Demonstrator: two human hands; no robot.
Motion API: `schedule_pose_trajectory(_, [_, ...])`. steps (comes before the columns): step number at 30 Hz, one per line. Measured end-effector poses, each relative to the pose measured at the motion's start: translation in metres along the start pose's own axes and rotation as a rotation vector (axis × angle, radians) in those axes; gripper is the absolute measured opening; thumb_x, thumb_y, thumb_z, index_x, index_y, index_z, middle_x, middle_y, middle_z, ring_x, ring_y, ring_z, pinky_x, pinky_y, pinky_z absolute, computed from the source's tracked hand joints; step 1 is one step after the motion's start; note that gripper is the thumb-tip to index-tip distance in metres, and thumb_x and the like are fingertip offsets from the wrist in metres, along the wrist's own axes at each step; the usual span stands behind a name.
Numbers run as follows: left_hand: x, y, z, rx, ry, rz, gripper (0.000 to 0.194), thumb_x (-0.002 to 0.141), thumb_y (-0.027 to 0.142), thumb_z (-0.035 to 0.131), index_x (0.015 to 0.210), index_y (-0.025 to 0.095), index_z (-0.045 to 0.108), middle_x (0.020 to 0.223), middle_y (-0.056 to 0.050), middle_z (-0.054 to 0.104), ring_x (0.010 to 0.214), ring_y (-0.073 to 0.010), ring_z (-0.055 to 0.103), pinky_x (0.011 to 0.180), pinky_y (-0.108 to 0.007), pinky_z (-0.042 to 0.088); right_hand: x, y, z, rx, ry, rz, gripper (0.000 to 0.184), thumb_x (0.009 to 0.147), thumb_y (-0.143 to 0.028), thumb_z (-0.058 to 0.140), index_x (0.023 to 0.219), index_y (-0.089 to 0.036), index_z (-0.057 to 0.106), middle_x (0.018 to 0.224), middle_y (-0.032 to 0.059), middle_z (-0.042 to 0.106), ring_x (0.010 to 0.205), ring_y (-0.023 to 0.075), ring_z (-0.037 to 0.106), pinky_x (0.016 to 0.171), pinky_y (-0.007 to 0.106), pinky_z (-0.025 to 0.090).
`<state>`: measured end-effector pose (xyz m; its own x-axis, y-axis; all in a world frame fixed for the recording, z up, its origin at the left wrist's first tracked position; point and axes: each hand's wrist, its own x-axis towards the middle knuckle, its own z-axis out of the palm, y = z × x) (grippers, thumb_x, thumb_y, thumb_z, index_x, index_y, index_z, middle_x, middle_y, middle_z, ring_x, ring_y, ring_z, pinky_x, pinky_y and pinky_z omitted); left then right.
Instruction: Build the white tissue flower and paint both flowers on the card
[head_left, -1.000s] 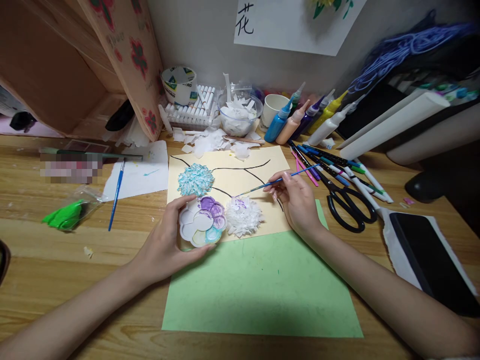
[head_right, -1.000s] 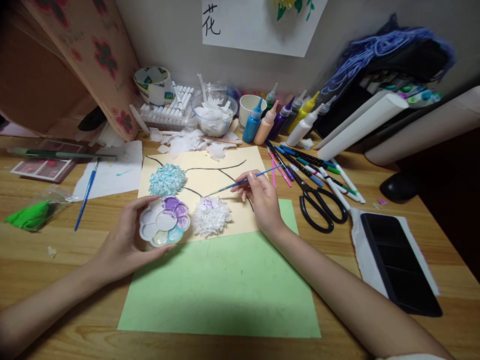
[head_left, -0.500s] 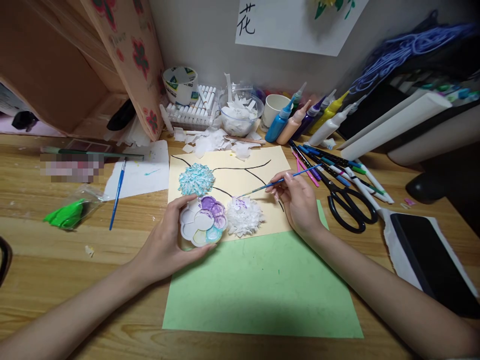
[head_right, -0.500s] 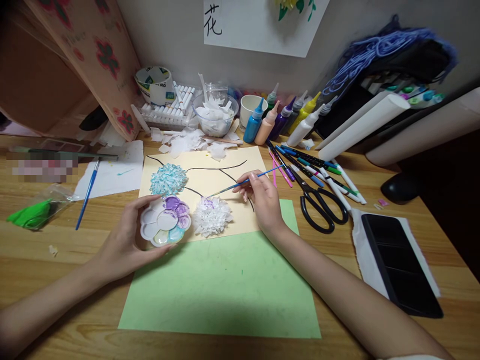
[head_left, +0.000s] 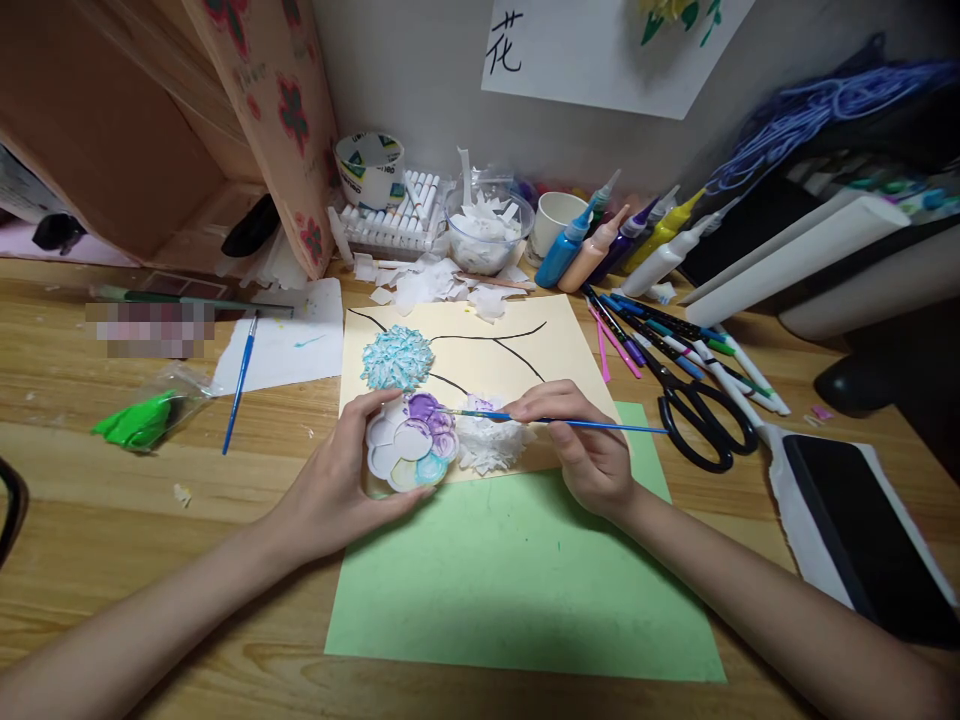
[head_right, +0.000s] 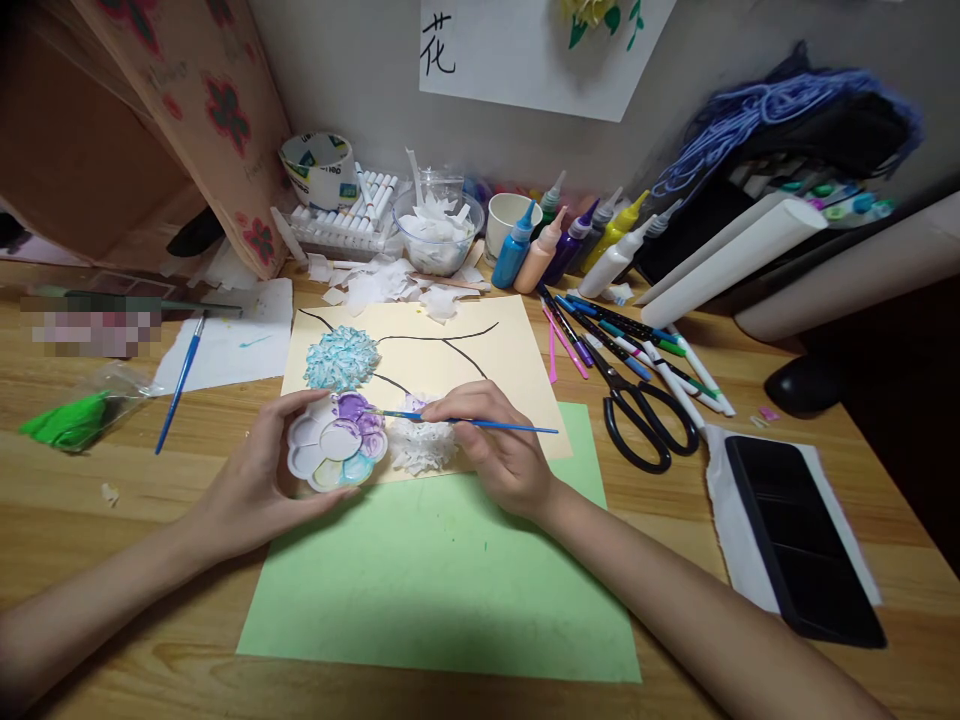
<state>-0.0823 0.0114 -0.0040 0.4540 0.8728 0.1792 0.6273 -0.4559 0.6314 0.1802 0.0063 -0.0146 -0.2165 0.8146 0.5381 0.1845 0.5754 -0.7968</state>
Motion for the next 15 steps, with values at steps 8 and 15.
schedule_pose_trajectory(8, [0.0005, -0.0013, 0.0014, 0.007, 0.006, 0.014, 0.078, 0.070, 0.040, 0.072, 0.132, 0.023, 0.029, 0.127, -0.011, 0.052, 0.114, -0.0272, 0.057, 0.095, -0.040, 0.051, -0.0005, 0.0000, -0.0008, -0.039, -0.048, -0.027, 0.027, 0.092, -0.016, 0.043, 0.109, -0.025, 0.062, 0.098, 0.0039, 0.067, 0.095, 0.0184, 0.057, 0.082, 0.036, 0.046])
schedule_pose_trajectory(15, [0.0001, 0.0011, -0.0011, 0.020, -0.013, 0.002, 0.077, 0.070, 0.040, 0.071, 0.132, 0.023, 0.028, 0.127, -0.011, 0.052, 0.113, -0.0275, 0.057, 0.095, -0.041, 0.051, 0.0026, 0.0033, 0.0017, 0.024, 0.277, -0.003, 0.024, 0.093, -0.023, 0.040, 0.096, -0.024, 0.064, 0.087, 0.0048, 0.065, 0.085, 0.0199, 0.060, 0.067, 0.034, 0.046])
